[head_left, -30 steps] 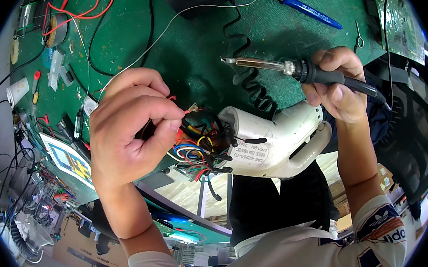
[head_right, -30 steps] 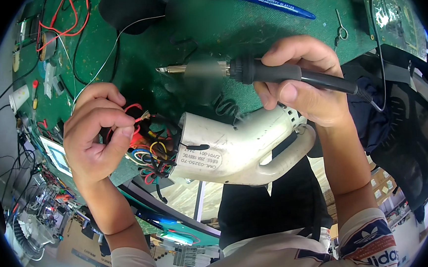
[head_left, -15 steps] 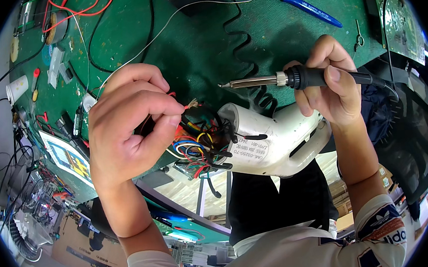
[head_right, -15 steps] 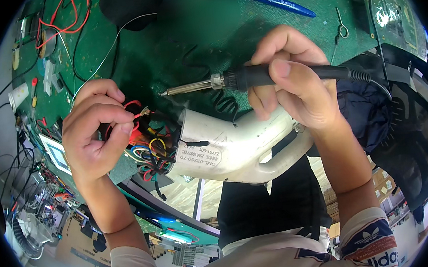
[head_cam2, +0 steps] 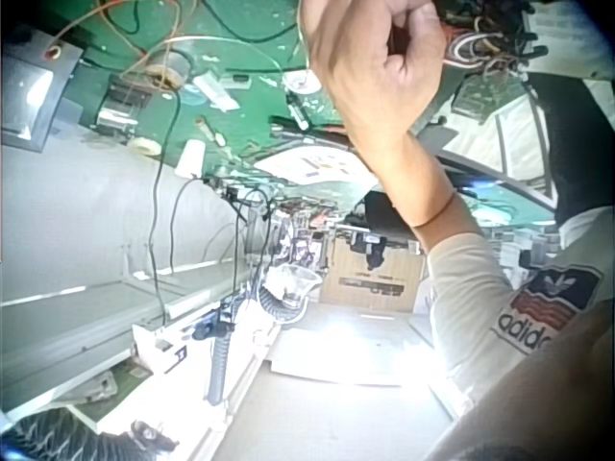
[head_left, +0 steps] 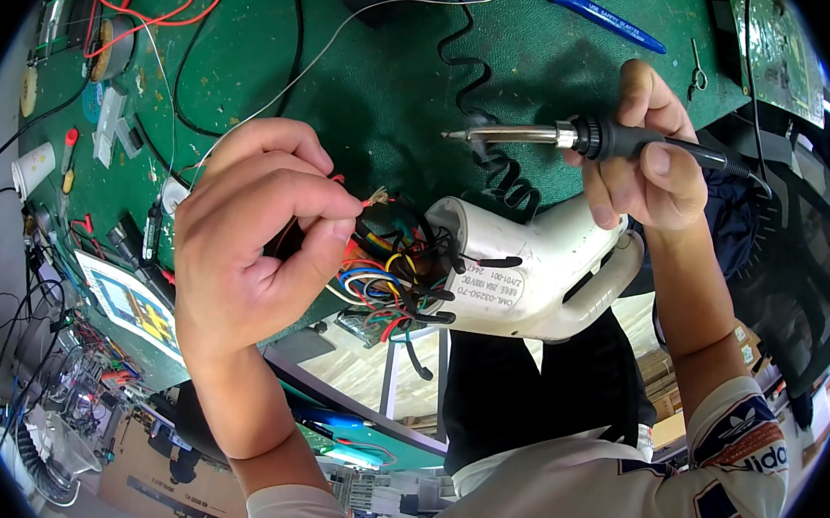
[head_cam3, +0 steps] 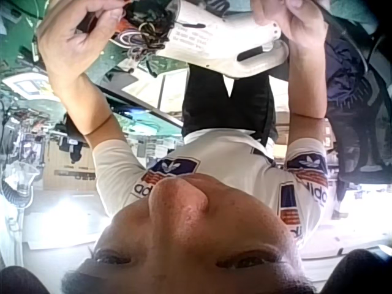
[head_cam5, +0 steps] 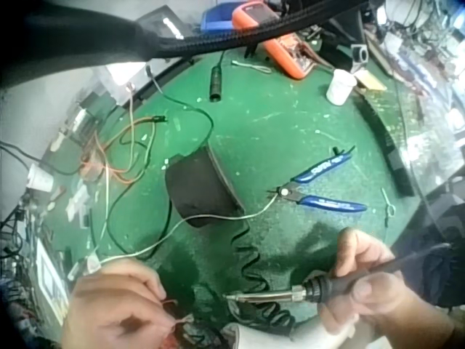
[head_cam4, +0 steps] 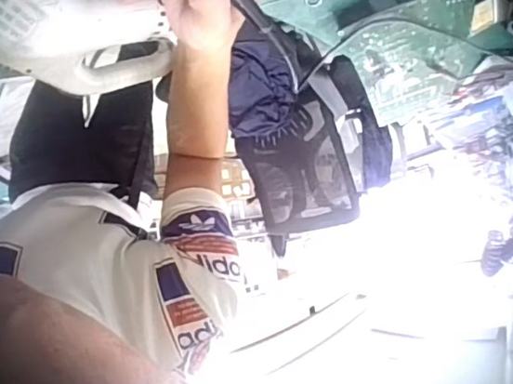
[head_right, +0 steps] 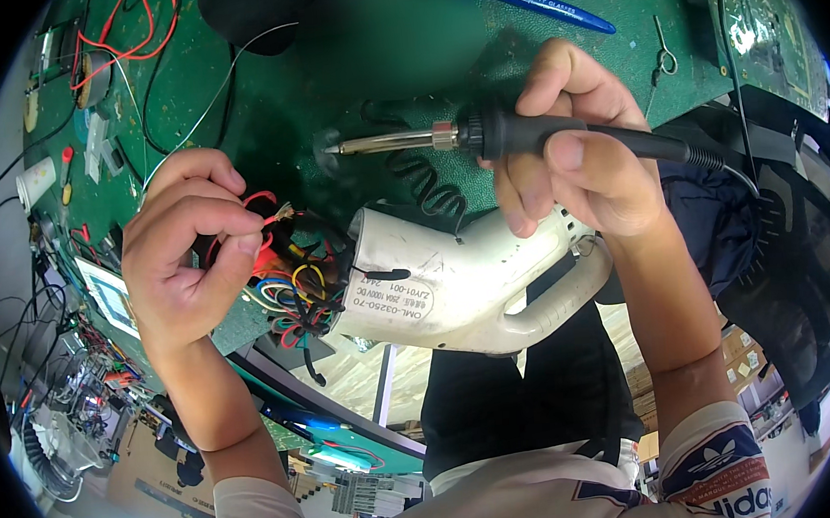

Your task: The person solders several wires onto a white electrical component using a soldering iron on a repair bench.

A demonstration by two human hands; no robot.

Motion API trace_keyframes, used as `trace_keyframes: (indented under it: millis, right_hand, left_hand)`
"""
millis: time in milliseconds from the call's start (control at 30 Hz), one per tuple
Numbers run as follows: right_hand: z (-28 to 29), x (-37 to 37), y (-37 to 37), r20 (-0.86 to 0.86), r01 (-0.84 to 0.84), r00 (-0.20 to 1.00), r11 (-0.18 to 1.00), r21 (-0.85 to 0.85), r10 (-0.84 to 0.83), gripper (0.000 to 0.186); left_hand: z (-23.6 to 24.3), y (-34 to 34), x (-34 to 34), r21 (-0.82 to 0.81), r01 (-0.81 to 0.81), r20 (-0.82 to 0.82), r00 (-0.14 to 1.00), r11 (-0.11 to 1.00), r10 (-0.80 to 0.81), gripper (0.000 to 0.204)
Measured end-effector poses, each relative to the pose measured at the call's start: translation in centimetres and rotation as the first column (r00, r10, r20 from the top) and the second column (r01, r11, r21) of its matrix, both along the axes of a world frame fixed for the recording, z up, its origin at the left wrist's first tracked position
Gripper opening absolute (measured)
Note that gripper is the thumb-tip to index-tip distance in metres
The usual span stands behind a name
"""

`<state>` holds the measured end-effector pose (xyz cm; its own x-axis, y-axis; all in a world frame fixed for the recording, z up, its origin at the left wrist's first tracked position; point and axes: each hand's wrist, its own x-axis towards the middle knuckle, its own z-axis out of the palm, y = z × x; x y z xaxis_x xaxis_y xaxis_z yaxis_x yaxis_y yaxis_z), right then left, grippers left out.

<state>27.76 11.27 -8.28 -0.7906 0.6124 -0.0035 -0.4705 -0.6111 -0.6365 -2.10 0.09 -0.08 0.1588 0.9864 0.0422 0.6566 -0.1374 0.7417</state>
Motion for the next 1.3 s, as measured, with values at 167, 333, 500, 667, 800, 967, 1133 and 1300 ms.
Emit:
trace_keyframes:
  millis: [167, 333, 500, 667, 800, 967, 1133, 1300]
  right_hand:
    - [1.1, -0.7, -0.9, 0.067, -0.009, 0.998, 0.997, -0.082, 0.015, 0.025]
    - [2.3, -1.2, -1.3, 0.232, -0.074, 0.968, 0.990, -0.122, 0.101, 0.022]
    - [2.2, -1.5, -1.1, 0.255, -0.121, 0.957, 0.988, -0.092, 0.141, 0.022]
    - [2.5, -2.1, -1.3, 0.291, -0.127, 0.944, 0.985, -0.117, 0.157, 0.021]
    - [2.6, -2.4, -1.6, 0.303, -0.113, 0.943, 0.988, -0.106, 0.140, 0.022]
    - [2.3, -2.6, -1.4, 0.274, -0.112, 0.952, 0.988, -0.109, 0.138, 0.022]
    - [2.3, -2.6, -1.3, 0.283, -0.116, 0.950, 0.990, -0.074, 0.132, 0.023]
    - [2.3, -2.7, -1.4, 0.265, -0.098, 0.958, 0.993, -0.069, 0.113, 0.023]
  left_hand:
    - [0.1, 0.1, 0.1, -0.005, -0.004, 0.007, 1.000, 1.000, 0.004, 0.018]
    - [0.1, -0.1, -0.3, -0.029, 0.035, -0.012, 0.999, 0.999, -0.035, 0.013]
    - [0.1, 0.0, -0.2, -0.028, 0.038, -0.019, 0.999, 0.999, -0.039, 0.012]
    - [0.2, -0.1, -0.1, -0.041, 0.025, -0.035, 0.999, 0.999, -0.026, 0.011]
    - [0.2, 0.1, -0.2, -0.024, 0.059, -0.053, 0.997, 0.998, -0.060, 0.012]
    - [0.1, 0.1, -0.2, -0.030, 0.048, -0.040, 0.998, 0.998, -0.049, 0.012]
    - [0.2, 0.2, 0.0, -0.020, 0.029, -0.039, 0.999, 0.999, -0.030, 0.015]
    - [0.2, 0.2, 0.1, -0.006, 0.023, -0.045, 0.999, 1.000, -0.024, 0.018]
